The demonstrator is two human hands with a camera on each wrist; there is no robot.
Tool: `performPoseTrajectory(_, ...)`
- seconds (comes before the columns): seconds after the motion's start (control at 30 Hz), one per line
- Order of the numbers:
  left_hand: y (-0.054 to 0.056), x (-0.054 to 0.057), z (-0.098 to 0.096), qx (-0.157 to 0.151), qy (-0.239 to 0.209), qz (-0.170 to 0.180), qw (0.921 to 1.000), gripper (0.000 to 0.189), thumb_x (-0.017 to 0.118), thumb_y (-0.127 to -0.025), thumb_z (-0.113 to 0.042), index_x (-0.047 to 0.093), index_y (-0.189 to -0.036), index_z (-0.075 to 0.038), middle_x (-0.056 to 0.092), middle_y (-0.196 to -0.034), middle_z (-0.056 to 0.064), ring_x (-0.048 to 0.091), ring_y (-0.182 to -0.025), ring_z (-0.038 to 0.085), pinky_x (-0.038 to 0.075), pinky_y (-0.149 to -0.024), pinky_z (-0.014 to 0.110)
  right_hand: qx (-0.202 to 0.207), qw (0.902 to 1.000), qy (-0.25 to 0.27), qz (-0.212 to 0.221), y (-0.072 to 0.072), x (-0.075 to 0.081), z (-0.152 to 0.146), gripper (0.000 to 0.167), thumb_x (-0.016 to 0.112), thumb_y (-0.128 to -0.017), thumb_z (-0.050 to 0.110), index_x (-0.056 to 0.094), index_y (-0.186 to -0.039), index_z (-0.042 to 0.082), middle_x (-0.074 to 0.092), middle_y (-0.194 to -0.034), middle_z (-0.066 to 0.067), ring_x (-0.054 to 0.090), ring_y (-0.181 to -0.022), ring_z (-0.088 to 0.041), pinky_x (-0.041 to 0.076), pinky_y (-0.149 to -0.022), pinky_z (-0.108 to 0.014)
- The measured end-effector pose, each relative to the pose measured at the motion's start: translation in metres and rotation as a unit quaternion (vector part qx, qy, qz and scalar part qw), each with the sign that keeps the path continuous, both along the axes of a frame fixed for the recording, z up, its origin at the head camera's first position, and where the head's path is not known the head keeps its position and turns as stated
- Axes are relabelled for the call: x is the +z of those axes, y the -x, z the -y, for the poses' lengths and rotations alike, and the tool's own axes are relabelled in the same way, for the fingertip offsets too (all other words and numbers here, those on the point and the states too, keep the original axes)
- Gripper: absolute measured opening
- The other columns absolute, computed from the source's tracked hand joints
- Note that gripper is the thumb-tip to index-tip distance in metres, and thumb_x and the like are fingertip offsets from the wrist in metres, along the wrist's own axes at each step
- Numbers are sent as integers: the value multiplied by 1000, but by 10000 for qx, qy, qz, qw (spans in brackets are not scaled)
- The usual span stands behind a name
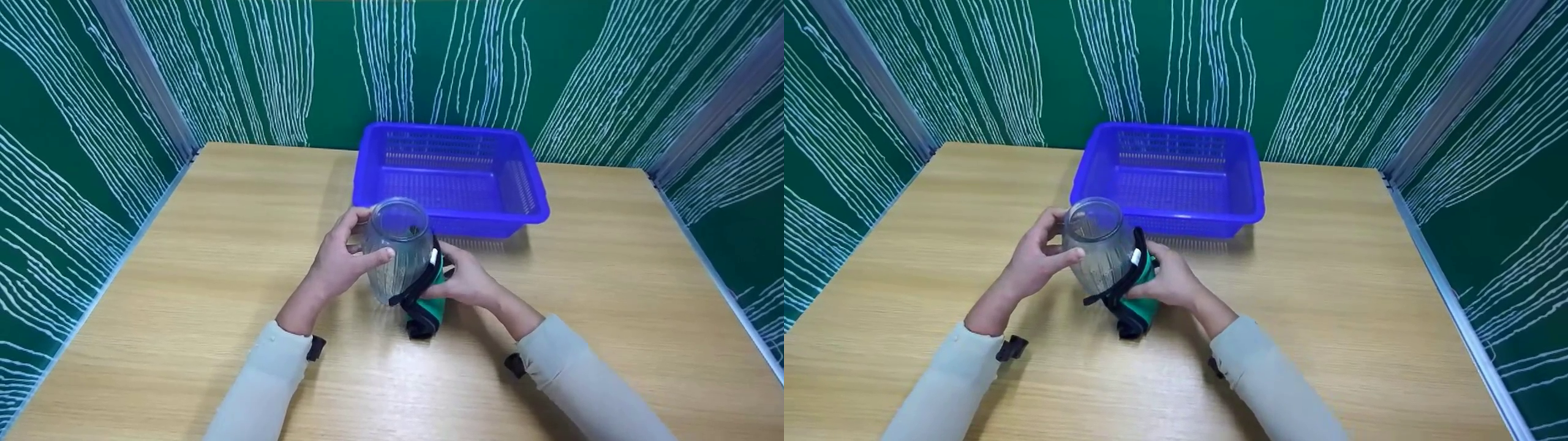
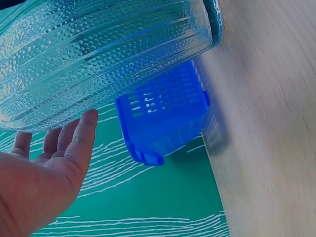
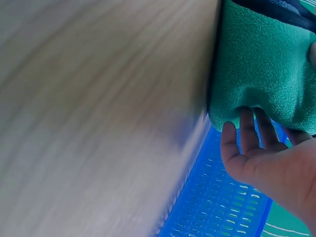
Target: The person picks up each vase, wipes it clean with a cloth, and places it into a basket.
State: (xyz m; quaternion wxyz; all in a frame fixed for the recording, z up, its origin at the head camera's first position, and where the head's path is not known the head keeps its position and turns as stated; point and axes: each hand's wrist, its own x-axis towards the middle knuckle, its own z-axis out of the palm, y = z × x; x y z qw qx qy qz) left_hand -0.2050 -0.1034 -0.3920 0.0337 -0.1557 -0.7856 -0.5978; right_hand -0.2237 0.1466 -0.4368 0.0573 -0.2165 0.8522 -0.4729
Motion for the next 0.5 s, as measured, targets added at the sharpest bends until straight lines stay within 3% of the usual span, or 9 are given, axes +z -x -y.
performPoseTrajectory(0.27,1,1,1,-227,-127,34,9997,58,78,-79,-28,52,-130,-20,54,-130,3,50,-121,20,48,-100,46,42,9985,497,213,0,4,-2,78,90,-61,17,56,-131,13,63,-115,-9,58,-97,-22,54,-85,-46)
performPoseTrajectory(0.5,4,-1,4,-254,39,104,9996,61,78,-80,-28,49,-133,-23,54,-133,0,50,-123,17,47,-102,44,-80,9986,490,178,0,10,-2,77,89,-61,16,56,-129,10,62,-114,-11,57,-94,-20,52,-85,-51)
